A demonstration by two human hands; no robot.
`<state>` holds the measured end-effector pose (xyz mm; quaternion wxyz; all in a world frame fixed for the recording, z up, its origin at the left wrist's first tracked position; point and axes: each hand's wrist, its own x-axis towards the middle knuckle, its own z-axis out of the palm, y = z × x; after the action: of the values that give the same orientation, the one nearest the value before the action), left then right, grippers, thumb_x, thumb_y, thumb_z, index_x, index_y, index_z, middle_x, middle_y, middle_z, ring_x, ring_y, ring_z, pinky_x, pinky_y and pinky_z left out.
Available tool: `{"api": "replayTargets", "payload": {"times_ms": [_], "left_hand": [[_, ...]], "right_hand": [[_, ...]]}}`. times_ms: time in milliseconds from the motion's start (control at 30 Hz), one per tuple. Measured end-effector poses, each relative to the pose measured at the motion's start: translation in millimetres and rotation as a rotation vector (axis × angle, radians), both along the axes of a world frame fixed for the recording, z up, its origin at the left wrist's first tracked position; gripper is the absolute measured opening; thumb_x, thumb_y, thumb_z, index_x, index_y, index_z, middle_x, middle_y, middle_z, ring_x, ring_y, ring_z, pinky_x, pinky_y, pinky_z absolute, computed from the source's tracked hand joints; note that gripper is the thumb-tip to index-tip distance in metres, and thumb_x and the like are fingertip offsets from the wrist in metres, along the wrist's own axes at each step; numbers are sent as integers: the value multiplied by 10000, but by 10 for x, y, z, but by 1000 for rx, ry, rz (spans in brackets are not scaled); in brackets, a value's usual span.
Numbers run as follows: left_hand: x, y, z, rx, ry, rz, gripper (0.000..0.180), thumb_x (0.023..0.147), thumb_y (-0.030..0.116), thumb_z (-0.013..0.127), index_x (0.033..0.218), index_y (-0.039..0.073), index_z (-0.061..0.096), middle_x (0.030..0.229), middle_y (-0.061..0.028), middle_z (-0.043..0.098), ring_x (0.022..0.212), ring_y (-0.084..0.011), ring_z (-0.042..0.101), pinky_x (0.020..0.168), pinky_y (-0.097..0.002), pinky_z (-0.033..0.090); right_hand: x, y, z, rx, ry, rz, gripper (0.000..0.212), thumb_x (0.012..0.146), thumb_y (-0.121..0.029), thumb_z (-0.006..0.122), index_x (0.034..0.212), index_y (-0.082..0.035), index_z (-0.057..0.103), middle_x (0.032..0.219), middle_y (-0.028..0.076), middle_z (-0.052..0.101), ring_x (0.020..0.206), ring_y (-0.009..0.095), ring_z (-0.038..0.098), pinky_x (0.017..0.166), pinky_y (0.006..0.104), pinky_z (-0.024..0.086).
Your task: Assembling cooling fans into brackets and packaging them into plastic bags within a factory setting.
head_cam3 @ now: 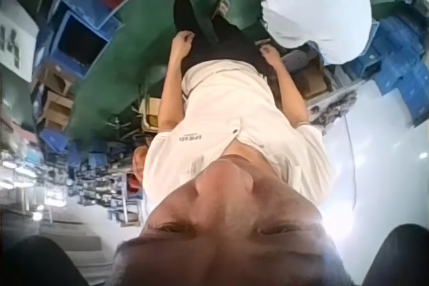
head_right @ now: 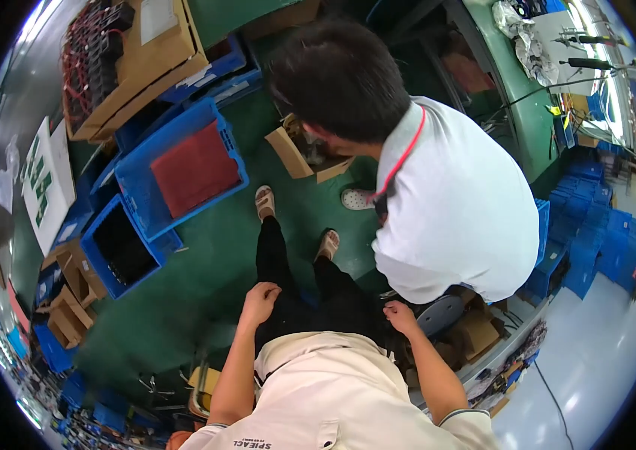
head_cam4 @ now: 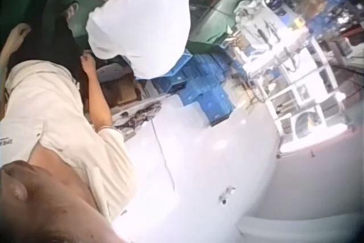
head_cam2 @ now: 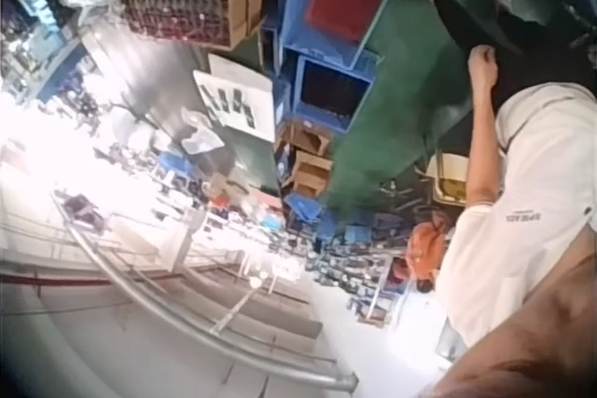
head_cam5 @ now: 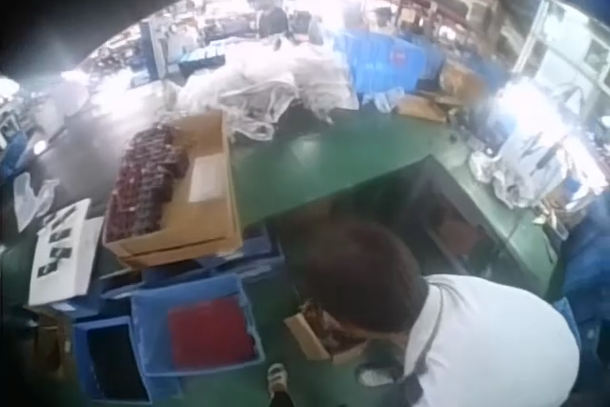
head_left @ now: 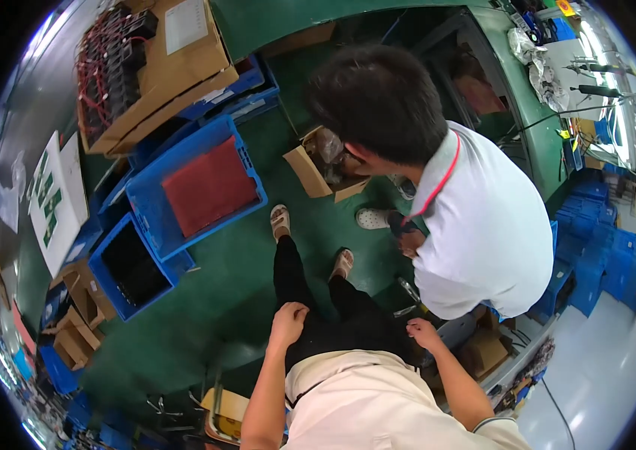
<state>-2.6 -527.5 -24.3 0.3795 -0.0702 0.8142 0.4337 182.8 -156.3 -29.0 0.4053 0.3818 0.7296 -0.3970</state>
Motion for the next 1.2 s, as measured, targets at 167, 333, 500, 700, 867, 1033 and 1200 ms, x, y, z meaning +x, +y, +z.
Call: {"api": "replayTargets", "payload": {"times_ms": [167,333,500,700,867,1033,1200], "left_hand": [[-645,-253,-142,79,-22,-30,138,840,108,592,907,16,668,920,-166,638,857,-322,625,751,-364,498],[-991,-824,-343,26,-11,35,130,836,101,598,903,14,669,847,-161,648,767,-290,629,695,-337,491],[-1023,-1115,-535,-70,-130,8,132,830,113,606,897,23,675,806,-150,656,737,-273,632,688,-333,490],[-1034,-1176,-605,-104,-149,-104,146,837,133,600,907,33,680,823,-149,665,752,-279,642,698,-343,496],[-865,-946,-689,-130,-174,-64,169,832,171,611,914,42,683,890,-165,670,851,-318,650,760,-370,507],[-437,-681,-777,-78,-148,15,128,830,127,592,887,43,669,910,-151,645,875,-332,621,772,-392,491],[8,-514,-847,-127,-58,70,128,838,138,592,888,46,666,897,-142,642,861,-323,622,753,-384,490]], "right_hand": [[-430,-567,34,-13,-30,-125,273,872,-160,615,1083,13,609,864,113,681,726,163,646,668,296,510],[-1277,-1304,116,-79,55,-135,284,871,-175,624,1110,-23,610,926,105,681,808,175,653,748,296,511],[-1788,-1642,-52,-131,82,-230,274,895,-145,610,1130,-7,587,936,85,662,824,148,639,763,270,500],[-1730,-1662,-259,-149,108,-333,273,892,-198,613,1115,-41,608,916,92,676,822,162,650,760,282,507],[-1535,-1360,-185,-160,36,-301,247,899,-112,589,1125,-11,582,897,75,663,816,148,641,712,266,494],[-1217,-991,-356,-217,-11,-390,228,900,-124,589,1102,-18,579,891,58,656,782,131,618,670,258,464],[-982,-741,-636,-226,30,-262,214,918,-116,553,1094,6,558,836,39,619,728,127,583,669,259,458]]}}
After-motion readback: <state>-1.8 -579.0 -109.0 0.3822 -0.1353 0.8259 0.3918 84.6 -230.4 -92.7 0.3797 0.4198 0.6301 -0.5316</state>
